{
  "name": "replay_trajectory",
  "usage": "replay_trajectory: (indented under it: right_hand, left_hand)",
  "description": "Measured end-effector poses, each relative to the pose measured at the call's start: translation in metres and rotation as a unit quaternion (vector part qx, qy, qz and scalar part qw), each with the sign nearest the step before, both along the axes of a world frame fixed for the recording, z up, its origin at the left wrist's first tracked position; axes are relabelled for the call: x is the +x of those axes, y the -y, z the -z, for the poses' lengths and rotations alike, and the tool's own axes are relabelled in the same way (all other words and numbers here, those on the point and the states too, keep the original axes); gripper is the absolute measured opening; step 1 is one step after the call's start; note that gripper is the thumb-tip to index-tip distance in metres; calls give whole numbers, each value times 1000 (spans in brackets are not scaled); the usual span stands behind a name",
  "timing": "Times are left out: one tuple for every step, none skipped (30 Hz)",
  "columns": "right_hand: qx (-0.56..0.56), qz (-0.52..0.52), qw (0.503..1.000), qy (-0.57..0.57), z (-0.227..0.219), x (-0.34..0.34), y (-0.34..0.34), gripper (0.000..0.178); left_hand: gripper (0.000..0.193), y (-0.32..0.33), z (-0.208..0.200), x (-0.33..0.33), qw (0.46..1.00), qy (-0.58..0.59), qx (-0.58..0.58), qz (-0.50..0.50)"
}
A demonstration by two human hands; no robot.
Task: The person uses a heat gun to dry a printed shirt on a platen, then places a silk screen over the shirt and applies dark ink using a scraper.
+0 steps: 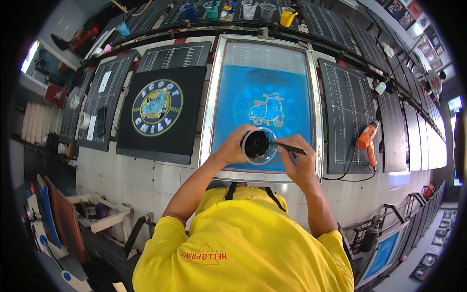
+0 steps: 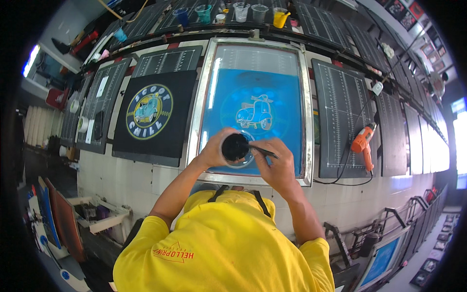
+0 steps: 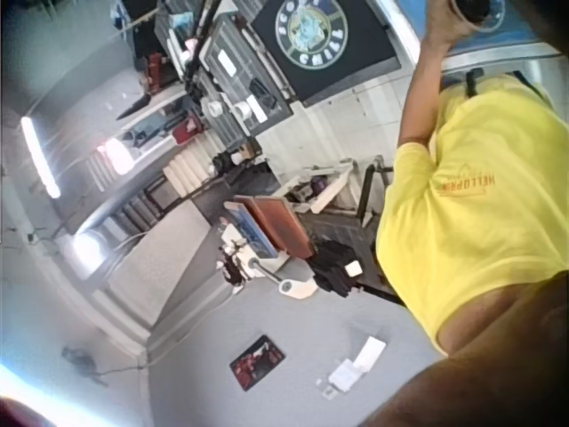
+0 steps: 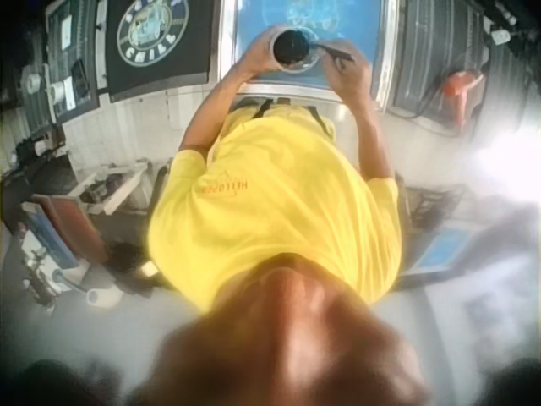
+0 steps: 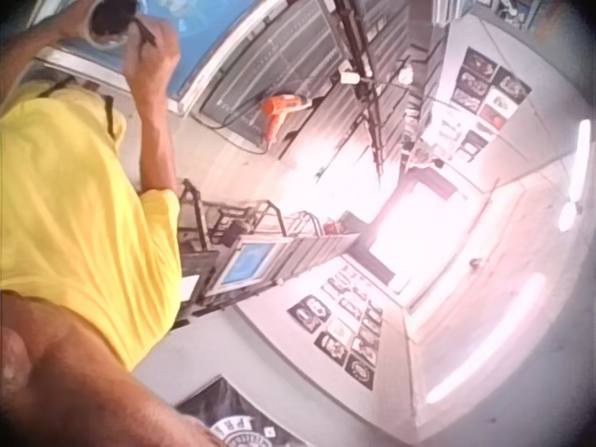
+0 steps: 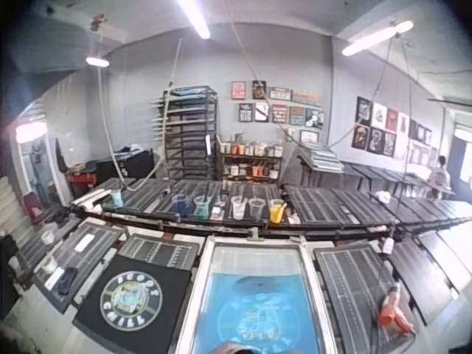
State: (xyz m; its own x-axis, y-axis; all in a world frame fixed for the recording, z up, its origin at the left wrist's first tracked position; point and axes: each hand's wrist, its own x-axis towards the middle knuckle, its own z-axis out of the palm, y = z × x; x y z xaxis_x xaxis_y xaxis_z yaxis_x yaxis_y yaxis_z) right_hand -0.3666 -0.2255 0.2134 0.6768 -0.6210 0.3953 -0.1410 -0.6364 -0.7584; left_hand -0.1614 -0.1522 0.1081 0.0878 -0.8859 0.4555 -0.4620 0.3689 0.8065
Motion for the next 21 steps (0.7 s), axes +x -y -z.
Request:
replay_trajectory:
  right_hand:
    - [2, 14, 1000, 6, 0, 0, 6, 19]
    - [-25, 16, 999, -18, 2, 1, 14, 22]
    - [19, 24, 1000, -4, 5, 1, 21, 22]
    - [58, 33, 998, 16, 7, 2, 27, 23]
    - [97, 40, 994, 36, 8, 2, 34, 23]
    - [98, 60, 992, 48, 7, 2, 40, 22]
    - [98, 68, 991, 64, 8, 3, 47, 22]
    - [97, 76, 989, 78, 10, 5, 55, 21]
    - [96, 84, 987, 93, 11, 8, 62, 21]
    - [77, 86, 988, 103, 15, 10, 69, 21]
    - [98, 87, 986, 107, 21, 13, 74, 21]
    - [118, 88, 983, 113, 32, 16, 79, 21]
    - [138, 87, 980, 118, 42, 20, 83, 22]
    - [168, 95, 976, 104, 51, 20, 86, 20]
    - [184, 115, 967, 135, 57, 22, 92, 20]
    - [202, 134, 956, 167, 62, 25, 96, 19]
    - [219, 153, 943, 199, 65, 28, 100, 19]
    - [223, 156, 943, 192, 67, 29, 106, 18]
    - [261, 161, 930, 204, 75, 33, 111, 18]
    - [296, 166, 915, 216, 86, 38, 115, 17]
    - [331, 171, 900, 229, 96, 42, 121, 17]
  left_hand:
    - [72, 5, -1, 2, 1000, 17, -8, -6]
    - [71, 12, -3, 6, 1000, 15, 13, -8]
    - [70, 21, -4, 10, 999, 15, 33, -9]
    - [70, 31, -9, 15, 999, 19, 49, -12]
    - [67, 39, -12, 18, 999, 23, 42, -12]
    - [64, 48, -15, 22, 999, 27, 36, -11]
    - [62, 58, -18, 27, 999, 33, 30, -9]
    - [61, 69, -21, 32, 999, 32, 32, 8]
    - [62, 79, -24, 37, 998, 63, 17, 9]
    - [62, 89, -27, 42, 996, 91, 3, 10]
    - [63, 98, -30, 46, 993, 117, -13, 10]
    - [65, 109, -27, 53, 991, 133, -31, 14]
    - [66, 117, -25, 59, 990, 135, -25, 22]
    - [67, 127, -24, 63, 990, 136, -22, 29]
    - [67, 136, -22, 66, 990, 137, -18, 36]
    - [69, 141, -24, 66, 986, 162, -28, 37]
    - [69, 150, -22, 68, 986, 161, -25, 45]
    - [69, 160, -18, 69, 985, 160, -22, 53]
    - [69, 168, -16, 71, 985, 159, -17, 61]
    - [69, 177, -16, 71, 981, 180, -26, 64]
    - [68, 187, -17, 71, 977, 201, -35, 67]
